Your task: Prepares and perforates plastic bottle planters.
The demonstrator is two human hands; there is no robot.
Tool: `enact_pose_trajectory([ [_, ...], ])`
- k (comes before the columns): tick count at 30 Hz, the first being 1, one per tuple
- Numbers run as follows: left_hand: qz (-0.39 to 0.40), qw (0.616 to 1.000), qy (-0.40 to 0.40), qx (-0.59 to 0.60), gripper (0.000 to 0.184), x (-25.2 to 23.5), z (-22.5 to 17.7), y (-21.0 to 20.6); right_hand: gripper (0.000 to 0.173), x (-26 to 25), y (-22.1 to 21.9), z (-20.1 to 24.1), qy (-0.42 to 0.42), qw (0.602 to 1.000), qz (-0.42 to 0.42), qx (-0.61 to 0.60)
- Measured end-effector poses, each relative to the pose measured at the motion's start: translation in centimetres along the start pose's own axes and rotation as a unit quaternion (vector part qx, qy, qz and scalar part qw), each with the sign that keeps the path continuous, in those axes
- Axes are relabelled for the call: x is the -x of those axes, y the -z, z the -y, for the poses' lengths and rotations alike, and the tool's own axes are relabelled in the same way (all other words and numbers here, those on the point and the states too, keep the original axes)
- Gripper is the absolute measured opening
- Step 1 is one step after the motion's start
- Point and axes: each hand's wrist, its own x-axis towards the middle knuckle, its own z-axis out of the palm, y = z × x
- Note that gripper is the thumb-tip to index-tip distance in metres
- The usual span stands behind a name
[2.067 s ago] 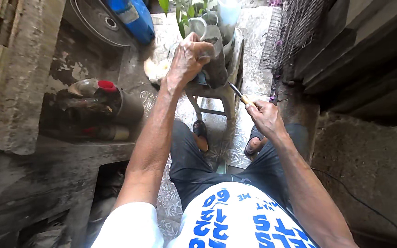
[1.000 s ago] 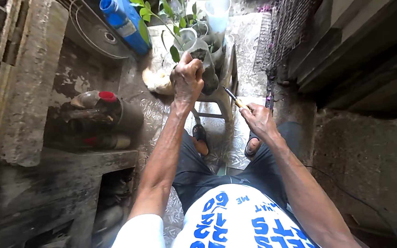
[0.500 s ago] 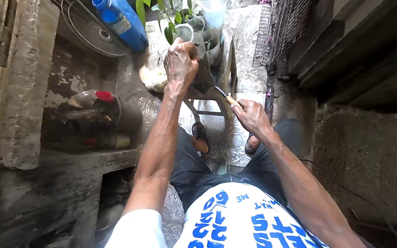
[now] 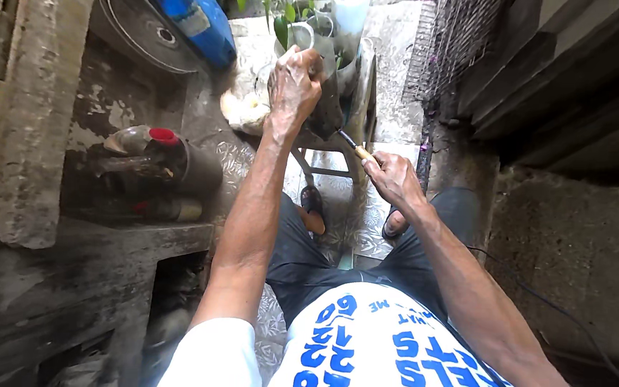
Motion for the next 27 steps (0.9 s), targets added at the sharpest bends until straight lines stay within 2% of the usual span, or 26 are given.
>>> enact_pose_trajectory([
  [9, 0.014, 0.997, -0.035, 0.071, 0.025, -1.0, 0.6, -0.8, 0.044, -0.6, 0.7, 0.5, -0.010, 0.999, 0.014, 0.027],
  [19, -0.001, 0.995, -0.065, 0.077, 0.024, -0.6, 1.2, -0.9, 0.045, -2.0, 2.9, 4.0, -0.029, 0.991, 0.064, 0.116],
  [27, 0.010, 0.995, -0.056, 0.088, 0.024, -0.7, 1.3, -1.0, 0.047, -2.5, 3.2, 5.0, -0.035, 0.989, 0.065, 0.128],
])
